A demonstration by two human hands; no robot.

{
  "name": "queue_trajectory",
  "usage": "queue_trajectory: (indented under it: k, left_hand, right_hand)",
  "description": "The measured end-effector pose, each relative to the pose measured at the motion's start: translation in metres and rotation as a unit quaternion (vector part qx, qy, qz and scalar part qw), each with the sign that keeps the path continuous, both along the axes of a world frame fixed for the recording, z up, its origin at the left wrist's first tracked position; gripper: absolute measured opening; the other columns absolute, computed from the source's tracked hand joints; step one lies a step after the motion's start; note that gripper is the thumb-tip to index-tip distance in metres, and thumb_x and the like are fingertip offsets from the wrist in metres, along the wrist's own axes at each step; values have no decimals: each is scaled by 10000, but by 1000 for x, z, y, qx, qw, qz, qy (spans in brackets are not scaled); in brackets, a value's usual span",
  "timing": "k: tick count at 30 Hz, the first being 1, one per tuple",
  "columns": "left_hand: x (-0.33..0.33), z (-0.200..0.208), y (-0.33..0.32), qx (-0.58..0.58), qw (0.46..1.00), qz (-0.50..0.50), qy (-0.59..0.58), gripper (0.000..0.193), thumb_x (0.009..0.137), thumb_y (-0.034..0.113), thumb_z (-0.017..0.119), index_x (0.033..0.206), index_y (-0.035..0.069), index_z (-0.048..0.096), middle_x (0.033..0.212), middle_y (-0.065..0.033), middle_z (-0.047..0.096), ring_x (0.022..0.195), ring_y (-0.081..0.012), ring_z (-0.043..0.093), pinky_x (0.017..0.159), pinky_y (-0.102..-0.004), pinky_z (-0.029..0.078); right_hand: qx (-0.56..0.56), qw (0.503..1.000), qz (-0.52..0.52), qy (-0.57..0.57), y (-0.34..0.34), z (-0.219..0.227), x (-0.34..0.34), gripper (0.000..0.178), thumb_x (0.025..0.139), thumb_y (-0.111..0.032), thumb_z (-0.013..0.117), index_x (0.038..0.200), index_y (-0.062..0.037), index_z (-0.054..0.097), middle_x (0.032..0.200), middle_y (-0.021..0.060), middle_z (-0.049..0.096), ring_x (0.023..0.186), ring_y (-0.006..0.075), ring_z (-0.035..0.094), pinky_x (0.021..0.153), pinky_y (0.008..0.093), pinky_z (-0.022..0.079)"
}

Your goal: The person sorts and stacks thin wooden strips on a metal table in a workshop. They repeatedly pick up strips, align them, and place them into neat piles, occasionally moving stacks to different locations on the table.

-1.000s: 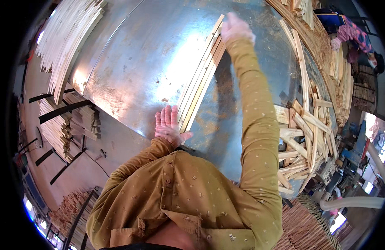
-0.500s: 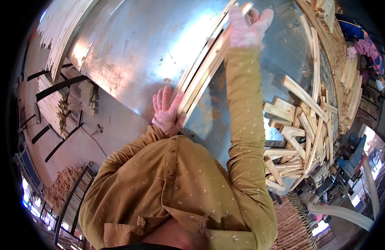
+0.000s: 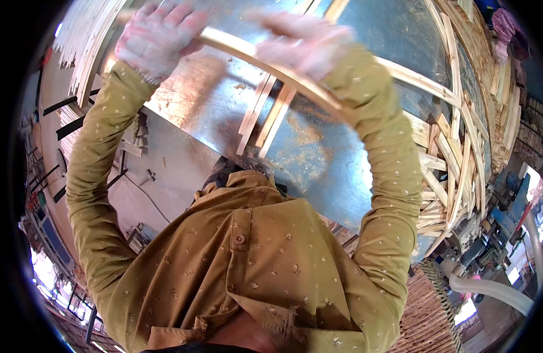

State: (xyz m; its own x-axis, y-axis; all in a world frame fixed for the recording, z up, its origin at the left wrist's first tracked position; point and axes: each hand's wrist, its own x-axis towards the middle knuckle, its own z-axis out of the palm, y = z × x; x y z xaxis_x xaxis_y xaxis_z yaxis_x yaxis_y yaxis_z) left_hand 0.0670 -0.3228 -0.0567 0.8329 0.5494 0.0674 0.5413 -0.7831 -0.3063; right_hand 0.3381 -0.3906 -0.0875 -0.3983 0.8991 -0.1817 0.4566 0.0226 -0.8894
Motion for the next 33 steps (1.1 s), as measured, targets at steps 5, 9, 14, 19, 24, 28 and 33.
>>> queue_trajectory:
  k: [5, 9, 14, 19, 24, 28, 33]
  left_hand:
    - [-69, -68, -3, -205, 936, 255, 126, 389, 920, 506, 580, 980, 122, 575, 922, -112, 592, 815, -296, 592, 721, -465, 505]
    - [-107, -136, -24, -342, 828, 444, 18, 509, 894, 530, 624, 1125, 78, 592, 1067, -165, 643, 989, -322, 646, 846, -430, 531]
    - [-88, -161, -26, -334, 815, 471, -51, 472, 883, 445, 657, 1120, 42, 592, 1092, -201, 649, 1050, -390, 619, 901, -454, 496]
    - [-23, -141, -75, -160, 908, 343, -179, 853, 818, 514, 689, 1412, -2, 360, 1384, -239, 430, 1284, -430, 420, 1087, -499, 343]
    - [85, -154, -139, -339, 893, 272, -119, 1095, 721, 465, 775, 1519, 27, 166, 1476, -277, 345, 1371, -437, 334, 1125, -510, 302]
    - [97, -169, -151, -395, 839, 346, -144, 1018, 745, 329, 733, 1534, 61, 148, 1497, -280, 309, 1356, -453, 357, 1105, -530, 340]
    - [71, -162, -136, -369, 864, 323, -110, 1007, 772, 324, 721, 1551, 123, 115, 1479, -257, 348, 1318, -451, 401, 1070, -513, 391]
  right_hand:
    - [183, 845, -144, -481, -20, -126, 228, 793, 842, -565, 627, 1479, -163, 378, 1455, 138, 464, 1296, 360, 480, 1069, 454, 402]
    - [-53, 804, -132, -577, -26, -143, 180, 910, 795, -576, 681, 1528, -225, 272, 1560, 116, 316, 1367, 365, 402, 1111, 462, 368]
    - [-33, 815, -344, -465, 2, -171, 195, 761, 850, -489, 621, 1493, -209, 325, 1483, 174, 396, 1302, 361, 483, 1063, 455, 412]
    - [-202, 693, -576, -384, 47, -142, 122, 1013, 782, -638, 628, 1479, 3, 269, 1465, 245, 379, 1304, 378, 465, 1061, 473, 376]
    - [-120, 600, -653, -445, 55, -169, 117, 772, 775, -318, 677, 1389, -18, 318, 1307, 256, 470, 1163, 349, 551, 949, 399, 479]
    - [-134, 775, -615, 55, -13, -129, 94, 552, 757, -125, 609, 1253, 46, 437, 1027, 191, 518, 834, 321, 588, 773, 420, 509]
    - [-144, 508, -350, 774, -102, -183, 79, 497, 677, 16, 553, 1171, 42, 503, 954, 149, 569, 766, 271, 569, 675, 390, 532]
